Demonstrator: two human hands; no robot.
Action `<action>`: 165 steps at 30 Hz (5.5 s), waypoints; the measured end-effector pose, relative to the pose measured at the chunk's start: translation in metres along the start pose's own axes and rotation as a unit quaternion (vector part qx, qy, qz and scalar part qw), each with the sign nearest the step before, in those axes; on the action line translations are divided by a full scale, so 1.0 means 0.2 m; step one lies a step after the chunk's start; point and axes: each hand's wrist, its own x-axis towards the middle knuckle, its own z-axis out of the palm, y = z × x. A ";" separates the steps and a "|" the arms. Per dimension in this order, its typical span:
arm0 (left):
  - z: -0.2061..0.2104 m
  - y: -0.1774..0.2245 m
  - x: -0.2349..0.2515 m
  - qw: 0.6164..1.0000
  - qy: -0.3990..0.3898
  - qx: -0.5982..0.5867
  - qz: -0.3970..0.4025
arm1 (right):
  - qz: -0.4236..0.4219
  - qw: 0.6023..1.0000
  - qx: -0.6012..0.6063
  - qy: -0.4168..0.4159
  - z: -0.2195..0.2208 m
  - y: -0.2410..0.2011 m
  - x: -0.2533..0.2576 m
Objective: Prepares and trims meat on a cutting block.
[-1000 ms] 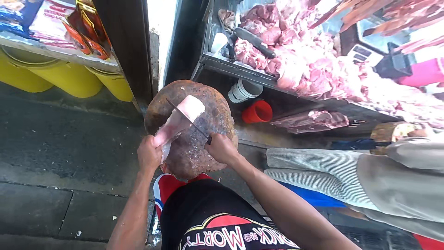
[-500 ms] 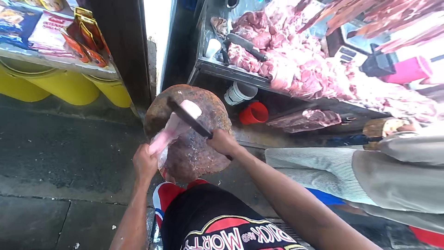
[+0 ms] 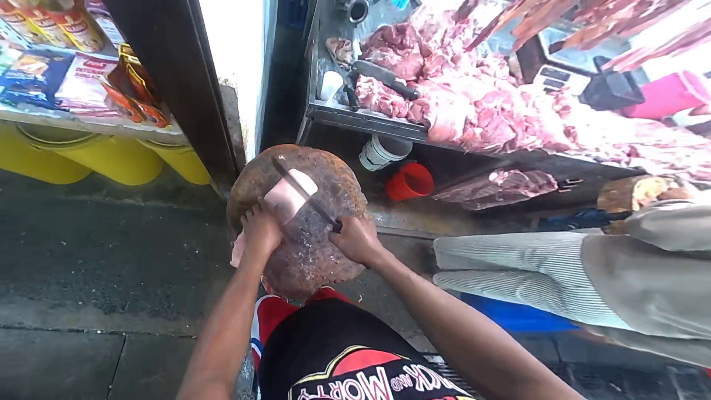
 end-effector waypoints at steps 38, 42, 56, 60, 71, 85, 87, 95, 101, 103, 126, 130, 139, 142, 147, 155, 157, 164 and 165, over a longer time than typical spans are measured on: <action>0.04 -0.27 0.01 0.696 -0.183 -0.681 -0.135 | -0.040 0.996 0.076 -0.031 0.42 -0.22 0.03; 0.06 -0.34 -0.03 0.722 -0.177 -0.655 -0.133 | 0.024 0.991 0.134 -0.006 0.41 -0.08 0.10; -0.03 -0.28 -0.03 0.819 -0.161 -0.544 -0.086 | -0.041 0.994 -0.034 -0.091 0.17 -0.11 0.07; -0.01 -0.30 -0.03 0.823 -0.184 -0.528 -0.099 | 0.013 0.998 -0.023 -0.055 0.04 0.04 0.19; -0.13 0.11 0.06 0.988 -0.123 0.037 -0.081 | 0.020 0.999 0.020 -0.028 -0.07 0.12 0.13; 0.17 0.09 0.05 0.989 -0.023 0.137 -0.052 | 0.036 0.999 0.027 0.030 -0.13 0.41 0.42; 0.10 0.10 0.08 0.996 -0.065 0.018 -0.056 | 0.025 0.997 0.058 0.053 -0.17 0.56 0.35; 0.00 0.12 0.35 0.976 -0.204 -0.002 -0.078 | 0.136 0.979 0.147 0.040 0.13 1.02 0.07; 0.10 0.30 0.20 0.980 -0.190 -0.013 -0.059 | 0.146 0.978 0.145 0.026 0.27 1.05 0.03; 0.09 0.35 0.14 0.985 -0.158 -0.035 -0.065 | 0.133 0.981 0.142 0.021 0.24 1.06 0.03; -0.71 0.75 -0.51 0.593 0.249 -0.766 -0.020 | 0.051 0.977 0.208 -0.017 0.16 1.30 0.11; -0.78 0.70 -0.52 0.737 0.198 -0.646 0.000 | 0.050 0.977 0.209 -0.009 0.12 1.29 0.11; -0.58 0.56 -0.01 0.962 0.034 -0.271 -0.012 | 0.056 0.987 0.150 0.008 0.16 1.21 0.09; -0.46 0.26 -0.04 0.941 0.113 -0.316 -0.038 | 0.081 0.983 0.161 0.043 0.19 1.19 0.05; 0.05 -0.50 -0.44 0.822 0.144 -0.450 -0.318 | 0.044 0.989 0.127 0.063 0.14 1.01 -0.15; 0.42 -0.56 -0.74 0.492 -0.022 -0.824 -0.281 | -0.196 0.927 0.206 -0.245 -0.09 0.01 -0.07; 0.43 -0.66 -0.80 0.516 -0.010 -0.799 -0.308 | -0.199 0.912 0.194 -0.302 0.00 -0.28 0.07; 0.52 -1.03 -1.14 0.493 0.130 -0.773 -0.379 | -0.093 0.939 0.082 -0.320 0.33 -0.84 0.60; 0.54 -1.06 -1.20 0.485 0.137 -0.773 -0.385 | -0.085 0.941 0.072 -0.318 0.34 -0.85 0.64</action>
